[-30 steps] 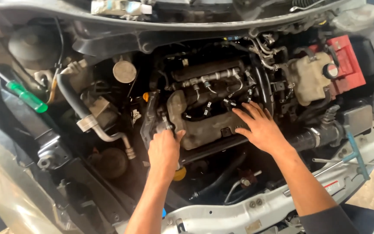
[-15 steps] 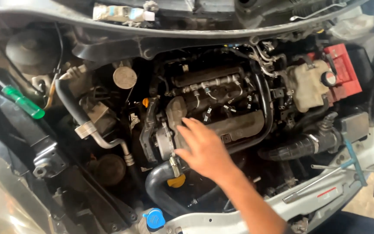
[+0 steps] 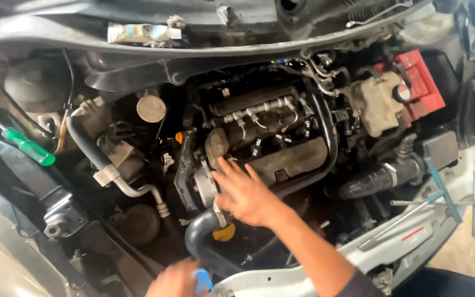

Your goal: The person uses a screwdriver to loosen and remove a bolt from a component in the engine bay. They then use a wrench to remove another bolt and detach a plastic cover. The person proceeds to disconnect several electrical connectors and uses the wrench again on additional fasteners.

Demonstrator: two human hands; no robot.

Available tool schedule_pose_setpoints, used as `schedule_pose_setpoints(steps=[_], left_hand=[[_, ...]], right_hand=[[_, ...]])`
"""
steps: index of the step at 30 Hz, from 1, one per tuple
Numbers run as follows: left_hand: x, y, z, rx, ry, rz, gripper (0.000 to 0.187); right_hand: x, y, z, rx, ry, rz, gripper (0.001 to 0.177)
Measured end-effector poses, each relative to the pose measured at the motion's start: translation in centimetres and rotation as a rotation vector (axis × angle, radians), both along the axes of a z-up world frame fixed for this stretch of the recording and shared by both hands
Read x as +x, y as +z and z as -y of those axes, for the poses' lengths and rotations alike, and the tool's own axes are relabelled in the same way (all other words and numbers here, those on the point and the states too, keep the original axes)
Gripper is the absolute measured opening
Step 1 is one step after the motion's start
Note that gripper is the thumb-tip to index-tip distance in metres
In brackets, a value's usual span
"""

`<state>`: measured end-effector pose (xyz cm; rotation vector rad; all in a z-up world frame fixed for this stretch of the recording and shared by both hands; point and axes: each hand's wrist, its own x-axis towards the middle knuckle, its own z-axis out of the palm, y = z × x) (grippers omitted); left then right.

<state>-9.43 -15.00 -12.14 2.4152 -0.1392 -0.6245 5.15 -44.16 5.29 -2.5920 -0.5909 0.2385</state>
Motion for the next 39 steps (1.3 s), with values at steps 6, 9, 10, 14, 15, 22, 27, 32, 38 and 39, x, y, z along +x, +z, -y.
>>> schedule_pose_setpoints(steps=[6, 9, 10, 14, 15, 22, 27, 32, 38, 39], left_hand=[[19.4, 21.6, 12.6, -0.061, 0.127, 0.402, 0.034], [22.4, 19.6, 14.1, 0.071, 0.159, 0.367, 0.044], [22.8, 19.4, 14.2, 0.17, 0.144, 0.215, 0.053], [21.2, 18.3, 13.4, 0.266, 0.158, -0.098, 0.072], [20.8, 17.7, 13.2, 0.267, 0.158, -0.103, 0.072], [17.3, 15.0, 13.0, 0.169, 0.35, 0.108, 0.062], [15.0, 13.7, 12.8, 0.071, 0.432, 0.16, 0.055], [9.5, 13.5, 12.3, -0.015, 0.481, 0.31, 0.042], [7.6, 9.2, 10.8, -0.129, 0.599, 0.167, 0.035], [7.6, 9.3, 10.9, -0.126, 0.606, 0.169, 0.035]], right_hand=[[5.4, -0.1, 2.6, 0.236, -0.582, -0.102, 0.036], [8.4, -0.6, 2.5, -0.073, -0.444, 0.162, 0.026], [9.1, -1.1, 2.4, -0.15, -0.377, 0.199, 0.025], [10.7, -3.6, 2.6, -0.288, -0.279, 0.174, 0.025], [10.8, -4.0, 2.8, -0.289, -0.277, 0.17, 0.025], [10.5, -4.2, 3.2, -0.126, -0.261, 0.192, 0.016], [10.4, -4.1, 3.2, -0.102, -0.254, 0.173, 0.016], [10.5, -3.8, 3.2, -0.11, -0.199, 0.204, 0.019], [10.2, -5.2, 2.3, -0.282, -0.165, 0.361, 0.018], [10.2, -5.3, 2.2, -0.279, -0.158, 0.363, 0.018]])
